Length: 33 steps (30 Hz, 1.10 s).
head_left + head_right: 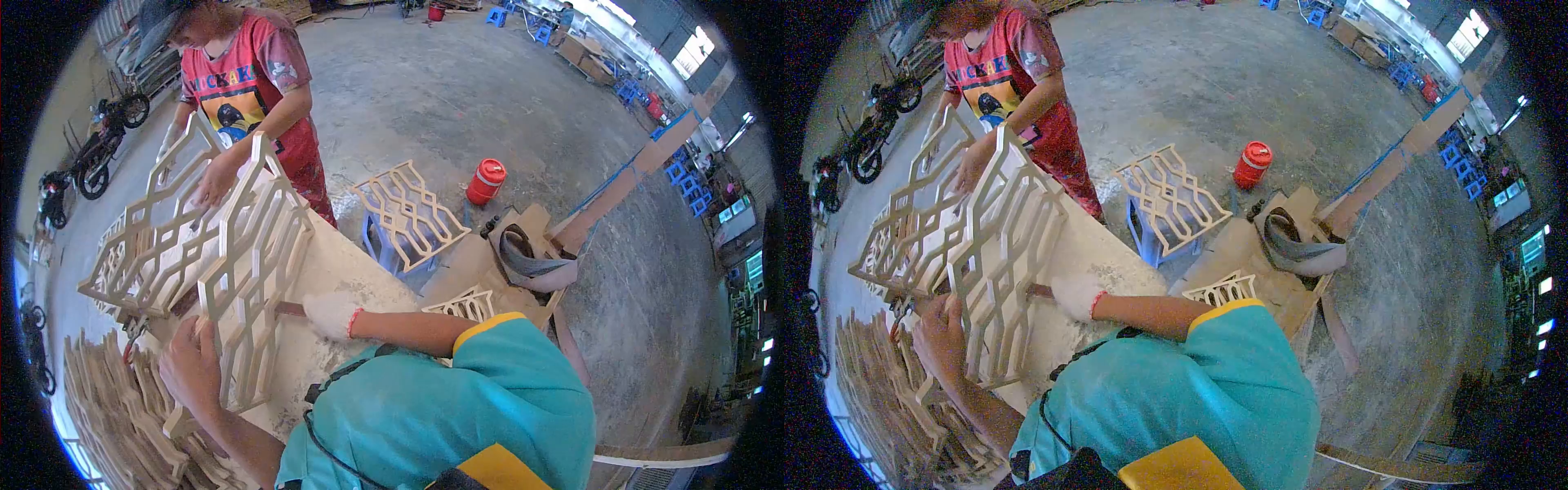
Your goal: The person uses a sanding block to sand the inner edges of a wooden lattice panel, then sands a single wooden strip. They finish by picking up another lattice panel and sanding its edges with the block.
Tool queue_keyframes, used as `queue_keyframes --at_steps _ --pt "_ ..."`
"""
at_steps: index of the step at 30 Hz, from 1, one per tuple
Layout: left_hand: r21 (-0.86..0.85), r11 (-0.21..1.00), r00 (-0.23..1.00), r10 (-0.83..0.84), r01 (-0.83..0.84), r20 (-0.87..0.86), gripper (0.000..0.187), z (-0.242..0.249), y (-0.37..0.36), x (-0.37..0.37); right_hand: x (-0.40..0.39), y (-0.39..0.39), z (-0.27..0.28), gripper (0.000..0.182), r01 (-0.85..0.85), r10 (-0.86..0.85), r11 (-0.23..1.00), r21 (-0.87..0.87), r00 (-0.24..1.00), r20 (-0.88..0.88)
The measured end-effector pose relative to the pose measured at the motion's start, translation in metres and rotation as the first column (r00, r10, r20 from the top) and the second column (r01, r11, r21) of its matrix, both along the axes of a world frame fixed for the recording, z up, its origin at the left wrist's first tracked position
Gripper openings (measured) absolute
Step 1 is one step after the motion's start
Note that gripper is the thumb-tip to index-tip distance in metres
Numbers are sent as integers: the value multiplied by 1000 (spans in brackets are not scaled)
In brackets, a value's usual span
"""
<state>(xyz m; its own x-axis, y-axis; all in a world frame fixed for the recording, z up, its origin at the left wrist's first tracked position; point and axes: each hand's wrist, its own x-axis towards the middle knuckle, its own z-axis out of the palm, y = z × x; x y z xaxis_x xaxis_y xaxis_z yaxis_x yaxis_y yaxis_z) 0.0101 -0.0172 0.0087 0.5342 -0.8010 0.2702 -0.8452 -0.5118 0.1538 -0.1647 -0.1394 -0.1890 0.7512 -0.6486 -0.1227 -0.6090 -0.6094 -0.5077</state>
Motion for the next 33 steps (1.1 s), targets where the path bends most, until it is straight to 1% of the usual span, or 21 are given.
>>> queue_keyframes --at_steps 3,5,6,8,9,10,11,12,13,14,15,16,17,19,21,23,25,27,29,31,33 --pt "3 1000 999 -18 18 37 32 -3 1 2 6 3 -16 23 -59 60 998 22 998 -33" --pt "-4 1000 998 -27 27 63 31 -4 0 0 -1 1 6 27 -47 55 993 106 996 -74" --pt "-10 1000 997 -3 4 77 31 -4 2 -1 -5 2 17 29 -67 81 987 144 992 -95" --pt "16 1000 1000 -7 7 13 31 -1 2 0 -4 0 32 31 -5 22 987 158 994 -104" --pt "30 999 998 45 -44 -47 31 3 2 -3 1 5 38 32 19 -3 989 148 994 -105" --pt "0 1000 996 -8 8 -84 32 -3 4 2 5 13 40 33 21 -6 990 137 994 -108" --pt "-77 997 997 -35 29 -71 32 -11 7 2 8 13 24 35 -71 83 994 87 985 -153" --pt "-51 999 987 -14 6 -159 32 -9 5 3 11 9 7 37 -174 177 984 32 964 -198" --pt "-65 997 981 -42 30 -191 33 -11 6 6 12 6 8 44 -242 247 969 52 959 -142" --pt "-87 996 978 -8 -10 -209 32 -20 4 4 14 6 15 46 -234 245 969 86 954 -172" --pt "-93 996 971 -20 -2 -236 29 -25 -1 7 15 4 22 48 -224 245 967 119 948 -202" --pt "-133 990 970 -84 55 -228 30 -27 4 9 15 12 43 49 -177 196 978 107 957 -215" --pt "-238 969 985 -100 66 -137 32 -32 5 6 13 14 50 52 -110 129 989 94 966 -225" --pt "-172 985 984 -56 26 -172 31 -21 8 -2 3 3 -11 55 -182 147 955 -233 976 -160" --pt "-142 990 973 -34 1 -227 30 -2 14 -9 0 -12 -19 56 -267 235 934 -238 960 -154" --pt "-126 992 982 -26 3 -188 29 -8 10 -8 2 -18 -11 55 -310 278 916 -256 948 -155" --pt "-134 991 988 -33 13 -151 28 -14 4 -11 -2 -19 11 54 -315 283 905 -286 948 -148" --pt "-165 986 992 -36 15 -120 28 -17 -1 -18 -3 -27 -1 53 -353 315 890 -288 933 -173" --pt "-166 986 993 1 -21 -119 28 -17 -4 -25 -6 -37 -26 53 -389 342 877 -282 918 -202" --pt "-152 987 994 38 -54 -106 29 -18 -8 -28 -8 -41 -36 53 -421 369 864 -276 903 -222" --pt "-120 990 995 71 -79 -75 30 -22 -13 -29 -12 -48 -35 60 -413 375 887 -208 906 -197"
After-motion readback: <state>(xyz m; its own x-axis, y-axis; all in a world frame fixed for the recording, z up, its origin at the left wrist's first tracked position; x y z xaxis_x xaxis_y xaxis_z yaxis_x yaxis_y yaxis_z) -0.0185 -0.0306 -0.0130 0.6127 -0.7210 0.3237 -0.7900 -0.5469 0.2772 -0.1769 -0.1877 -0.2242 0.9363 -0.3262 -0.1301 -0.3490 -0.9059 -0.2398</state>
